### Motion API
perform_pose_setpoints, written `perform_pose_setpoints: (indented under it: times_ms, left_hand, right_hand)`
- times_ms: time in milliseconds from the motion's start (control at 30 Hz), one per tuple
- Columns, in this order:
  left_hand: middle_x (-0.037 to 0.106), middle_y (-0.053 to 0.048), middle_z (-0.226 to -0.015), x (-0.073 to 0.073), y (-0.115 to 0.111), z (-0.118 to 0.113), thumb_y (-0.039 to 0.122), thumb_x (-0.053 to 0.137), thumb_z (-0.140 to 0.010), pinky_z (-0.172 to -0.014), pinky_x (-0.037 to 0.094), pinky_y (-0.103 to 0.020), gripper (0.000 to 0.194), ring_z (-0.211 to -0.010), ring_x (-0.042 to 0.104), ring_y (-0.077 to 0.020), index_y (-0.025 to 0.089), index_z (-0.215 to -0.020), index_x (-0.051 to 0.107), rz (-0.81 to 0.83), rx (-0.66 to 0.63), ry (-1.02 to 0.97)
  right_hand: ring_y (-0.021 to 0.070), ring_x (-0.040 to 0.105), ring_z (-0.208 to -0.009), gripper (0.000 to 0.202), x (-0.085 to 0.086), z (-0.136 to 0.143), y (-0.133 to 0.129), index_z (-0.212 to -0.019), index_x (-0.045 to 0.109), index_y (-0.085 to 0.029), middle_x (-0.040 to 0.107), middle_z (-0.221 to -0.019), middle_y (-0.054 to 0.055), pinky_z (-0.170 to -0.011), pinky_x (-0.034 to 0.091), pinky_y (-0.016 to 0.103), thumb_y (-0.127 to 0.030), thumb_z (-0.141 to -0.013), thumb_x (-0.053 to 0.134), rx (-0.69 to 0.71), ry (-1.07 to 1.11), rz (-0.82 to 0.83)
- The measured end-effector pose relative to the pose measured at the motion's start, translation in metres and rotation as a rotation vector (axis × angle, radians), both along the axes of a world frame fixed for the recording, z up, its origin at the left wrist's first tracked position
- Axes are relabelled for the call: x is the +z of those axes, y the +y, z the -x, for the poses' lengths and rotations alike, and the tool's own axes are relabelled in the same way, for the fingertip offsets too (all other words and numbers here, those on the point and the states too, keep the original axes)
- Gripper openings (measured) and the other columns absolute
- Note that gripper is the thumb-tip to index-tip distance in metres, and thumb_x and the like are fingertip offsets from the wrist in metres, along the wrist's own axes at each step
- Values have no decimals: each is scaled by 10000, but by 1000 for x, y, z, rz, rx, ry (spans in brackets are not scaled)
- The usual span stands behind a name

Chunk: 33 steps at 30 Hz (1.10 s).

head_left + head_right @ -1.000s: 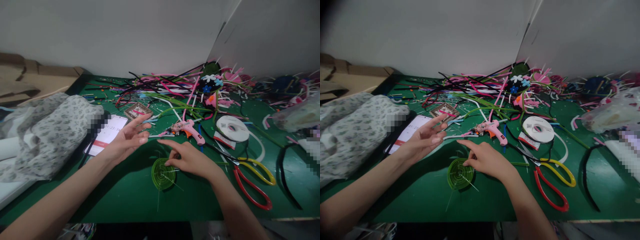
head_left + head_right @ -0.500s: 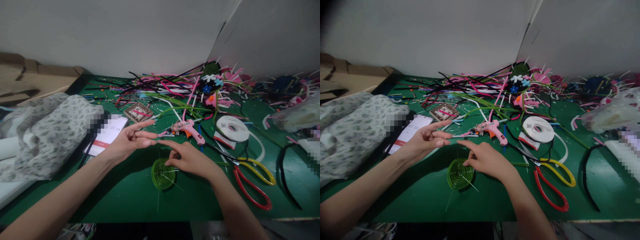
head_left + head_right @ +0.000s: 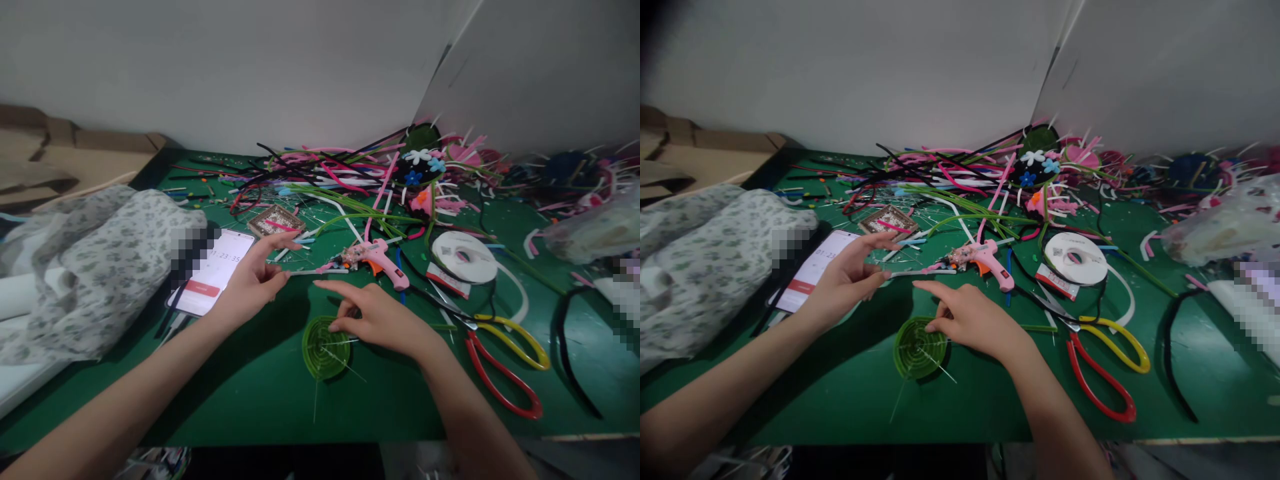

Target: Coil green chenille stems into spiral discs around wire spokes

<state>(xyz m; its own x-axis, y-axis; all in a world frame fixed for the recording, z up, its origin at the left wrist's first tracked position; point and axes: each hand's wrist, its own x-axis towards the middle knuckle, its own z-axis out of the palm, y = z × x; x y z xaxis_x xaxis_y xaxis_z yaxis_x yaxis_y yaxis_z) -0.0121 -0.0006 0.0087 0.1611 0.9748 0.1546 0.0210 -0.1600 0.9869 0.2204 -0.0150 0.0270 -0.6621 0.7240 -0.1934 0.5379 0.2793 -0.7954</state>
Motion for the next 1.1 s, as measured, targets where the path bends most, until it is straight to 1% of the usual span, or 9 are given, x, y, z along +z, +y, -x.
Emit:
perform_pose_setpoints:
  times_ms: [67, 133, 233, 500, 667, 767, 900, 1000, 1100]
  left_hand:
    - [436, -55, -1423, -1, 0, 0, 38, 717, -699, -660, 541, -208, 681, -888, 636, -162, 301, -1299, 533, -74, 13, 34]
    - [254, -21, -1540, -2, 0, 0, 46, 780, -639, -968, 467, -312, 810, -1275, 441, -279, 338, -1335, 489, -136, 32, 47]
    - [149, -1, -1579, -1, -1, -2, 115, 808, -651, -1117, 294, -421, 886, -1415, 205, -318, 388, -1388, 400, -122, 53, -1]
    - [102, 11, -1591, -5, 1, -3, 281, 621, -867, -1027, 427, -445, 691, -1143, 586, -278, 447, -1438, 268, -62, 3, -27]
    - [238, 22, -1559, -12, -1, -1, 335, 474, -944, -1137, 277, -464, 586, -1373, 333, -279, 395, -1470, 222, -134, -210, 327]
    - [337, -8, -1519, -11, -4, -1, 356, 390, -972, -1062, 396, -448, 530, -1175, 562, -250, 374, -1475, 223, -120, -312, 485]
    - [445, -62, -1449, -6, -3, 0, 351, 369, -977, -767, 561, -360, 511, -613, 634, -122, 353, -1469, 234, -132, -185, 535]
    - [489, -87, -1410, -7, -1, 2, 316, 429, -952, -681, 561, -316, 537, -551, 594, -107, 316, -1463, 262, -202, -116, 590]
    - [535, -86, -1362, -9, 1, 3, 234, 485, -909, -780, 558, -363, 572, -581, 611, -117, 291, -1447, 298, -292, -67, 638]
  right_hand:
    - [149, 616, -613, 634, 0, 0, 0, -1429, 345, -325, 732, -791, -21, -554, 435, 251, -175, -857, 573, 0, 0, 0]
    - [151, 626, -632, 641, 0, 0, 0, -1431, 342, -323, 733, -789, -24, -575, 443, 254, -170, -854, 574, -3, 4, -1]
    - [154, 640, -662, 639, 0, 0, 0, -1427, 354, -313, 735, -787, -24, -607, 453, 258, -162, -848, 578, -4, 6, -7]
    - [154, 630, -636, 629, 0, -1, 0, -1429, 348, -314, 738, -796, -24, -578, 440, 251, -176, -857, 569, 7, -10, -15]
    - [154, 645, -668, 631, -1, 0, 0, -1429, 348, -316, 739, -800, -26, -611, 460, 256, -160, -856, 562, 1, 8, -2]
    - [154, 644, -662, 631, -1, 0, 0, -1425, 358, -320, 737, -786, -30, -622, 467, 264, -160, -851, 569, 0, 10, -5]
    - [147, 635, -632, 640, -2, 0, 0, -1424, 354, -329, 736, -788, -33, -596, 462, 258, -166, -849, 581, -7, 2, -6]
    - [142, 632, -623, 642, -2, 0, 0, -1426, 352, -322, 736, -783, -36, -583, 458, 250, -162, -848, 579, -9, 3, -6]
    - [142, 639, -638, 630, -2, 0, 0, -1414, 379, -311, 738, -772, -39, -598, 461, 250, -156, -840, 588, -14, 19, -32]
